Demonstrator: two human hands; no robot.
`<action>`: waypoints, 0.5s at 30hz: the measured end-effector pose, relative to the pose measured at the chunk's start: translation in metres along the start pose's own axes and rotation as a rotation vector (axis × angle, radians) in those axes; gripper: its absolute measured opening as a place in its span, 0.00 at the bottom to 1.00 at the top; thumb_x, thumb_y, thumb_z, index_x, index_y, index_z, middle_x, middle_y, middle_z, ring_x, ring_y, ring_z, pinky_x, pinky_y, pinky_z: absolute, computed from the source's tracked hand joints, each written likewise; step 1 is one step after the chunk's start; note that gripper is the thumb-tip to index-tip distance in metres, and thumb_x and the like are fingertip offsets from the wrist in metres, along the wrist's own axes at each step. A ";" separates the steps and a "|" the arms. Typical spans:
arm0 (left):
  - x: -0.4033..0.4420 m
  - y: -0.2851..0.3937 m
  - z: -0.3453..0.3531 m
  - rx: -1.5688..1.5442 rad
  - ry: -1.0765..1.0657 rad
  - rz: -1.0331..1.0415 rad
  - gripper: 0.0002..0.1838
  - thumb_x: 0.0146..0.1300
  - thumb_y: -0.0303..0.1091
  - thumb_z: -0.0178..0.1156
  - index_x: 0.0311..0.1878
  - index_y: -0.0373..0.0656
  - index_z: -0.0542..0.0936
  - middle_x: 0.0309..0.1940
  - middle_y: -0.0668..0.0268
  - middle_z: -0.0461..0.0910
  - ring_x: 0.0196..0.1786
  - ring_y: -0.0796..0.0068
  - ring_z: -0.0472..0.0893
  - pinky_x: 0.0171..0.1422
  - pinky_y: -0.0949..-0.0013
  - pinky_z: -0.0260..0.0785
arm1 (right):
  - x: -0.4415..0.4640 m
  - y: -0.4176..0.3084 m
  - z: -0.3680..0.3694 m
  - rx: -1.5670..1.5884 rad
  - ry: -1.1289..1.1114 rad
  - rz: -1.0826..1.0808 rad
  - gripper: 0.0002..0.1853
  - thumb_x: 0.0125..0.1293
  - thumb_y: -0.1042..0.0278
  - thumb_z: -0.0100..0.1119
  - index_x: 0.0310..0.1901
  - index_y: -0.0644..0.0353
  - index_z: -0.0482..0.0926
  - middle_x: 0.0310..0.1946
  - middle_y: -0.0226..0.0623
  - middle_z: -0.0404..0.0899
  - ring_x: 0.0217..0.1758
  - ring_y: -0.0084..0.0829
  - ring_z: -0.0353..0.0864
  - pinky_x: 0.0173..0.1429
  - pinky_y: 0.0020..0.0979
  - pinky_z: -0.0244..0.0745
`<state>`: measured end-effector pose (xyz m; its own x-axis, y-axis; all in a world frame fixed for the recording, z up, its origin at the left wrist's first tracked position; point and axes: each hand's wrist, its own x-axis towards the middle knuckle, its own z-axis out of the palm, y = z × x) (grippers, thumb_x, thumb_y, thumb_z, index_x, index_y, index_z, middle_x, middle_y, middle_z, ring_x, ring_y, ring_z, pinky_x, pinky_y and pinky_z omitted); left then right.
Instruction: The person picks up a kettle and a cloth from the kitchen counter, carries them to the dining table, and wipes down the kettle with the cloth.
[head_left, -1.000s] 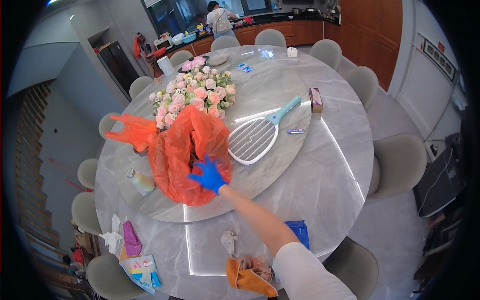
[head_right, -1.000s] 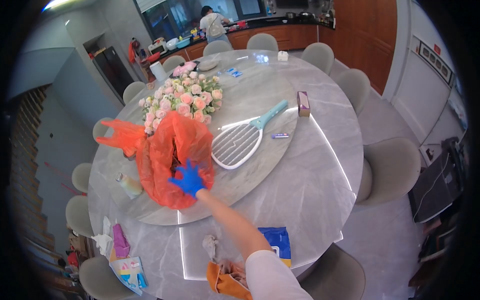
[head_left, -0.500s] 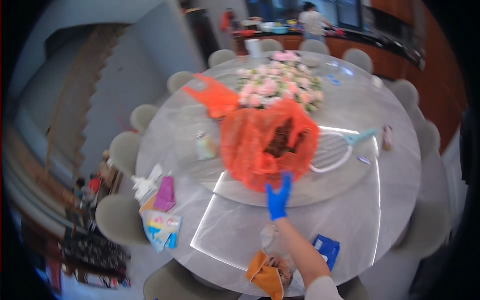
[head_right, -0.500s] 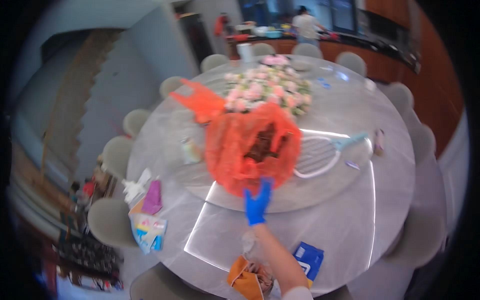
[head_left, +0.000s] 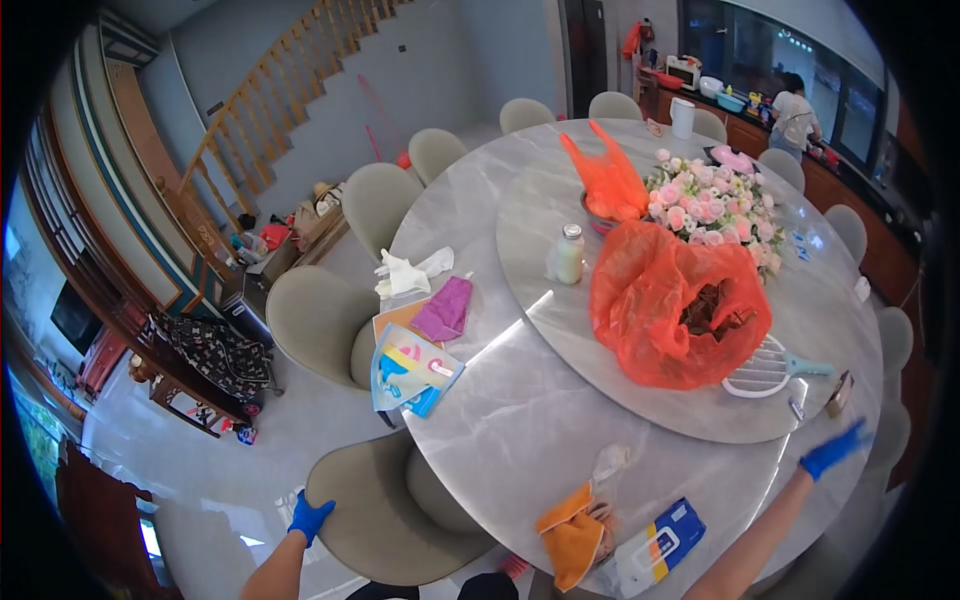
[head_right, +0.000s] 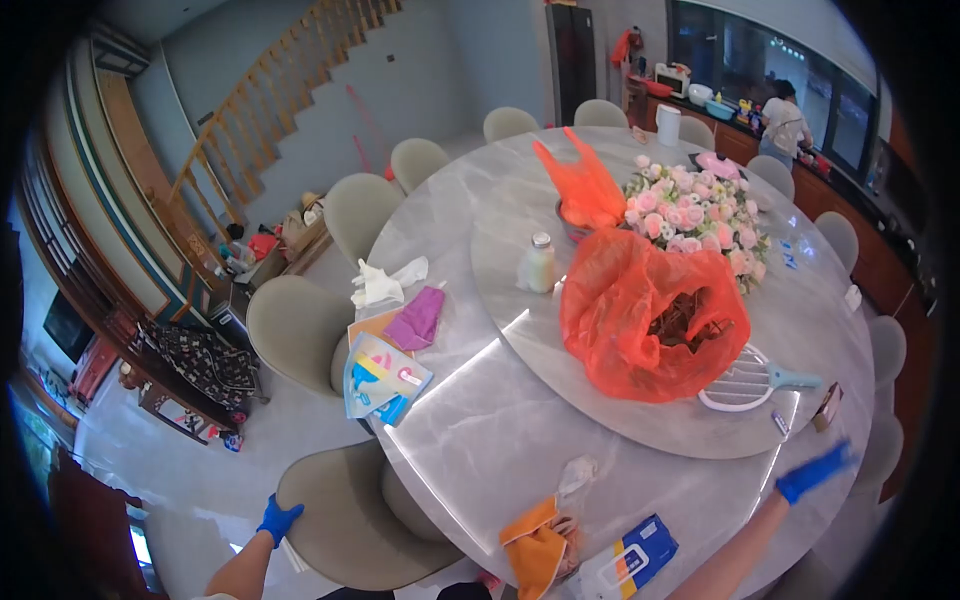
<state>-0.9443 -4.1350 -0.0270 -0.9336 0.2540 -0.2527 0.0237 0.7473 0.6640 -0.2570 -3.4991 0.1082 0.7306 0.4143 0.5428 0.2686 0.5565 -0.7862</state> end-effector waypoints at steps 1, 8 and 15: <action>0.003 -0.003 0.002 -0.004 0.001 -0.006 0.43 0.46 0.41 0.74 0.61 0.33 0.63 0.51 0.51 0.76 0.51 0.61 0.79 0.53 0.62 0.74 | -0.022 -0.004 0.027 -0.011 -0.175 -0.091 0.26 0.76 0.61 0.33 0.70 0.66 0.52 0.72 0.43 0.50 0.74 0.32 0.52 0.77 0.33 0.38; 0.010 -0.019 -0.007 -0.080 -0.093 -0.055 0.49 0.46 0.50 0.74 0.62 0.30 0.60 0.53 0.48 0.75 0.55 0.60 0.77 0.58 0.61 0.72 | -0.298 -0.191 0.025 -0.204 -2.666 -0.014 0.35 0.62 0.50 0.61 0.68 0.52 0.62 0.60 0.41 0.72 0.61 0.37 0.72 0.66 0.35 0.63; 0.011 -0.023 -0.026 -0.033 -0.249 -0.001 0.56 0.44 0.60 0.71 0.65 0.26 0.56 0.56 0.42 0.72 0.59 0.52 0.74 0.62 0.59 0.68 | -0.378 -0.313 -0.009 -0.169 -2.134 0.590 0.28 0.63 0.71 0.53 0.66 0.65 0.63 0.63 0.43 0.68 0.63 0.33 0.69 0.66 0.34 0.64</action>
<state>-0.9645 -4.1651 -0.0266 -0.8168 0.3995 -0.4163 0.0070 0.7283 0.6852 -0.6123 -3.8364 0.1468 -0.8069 0.4638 -0.3659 0.4623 0.1101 -0.8799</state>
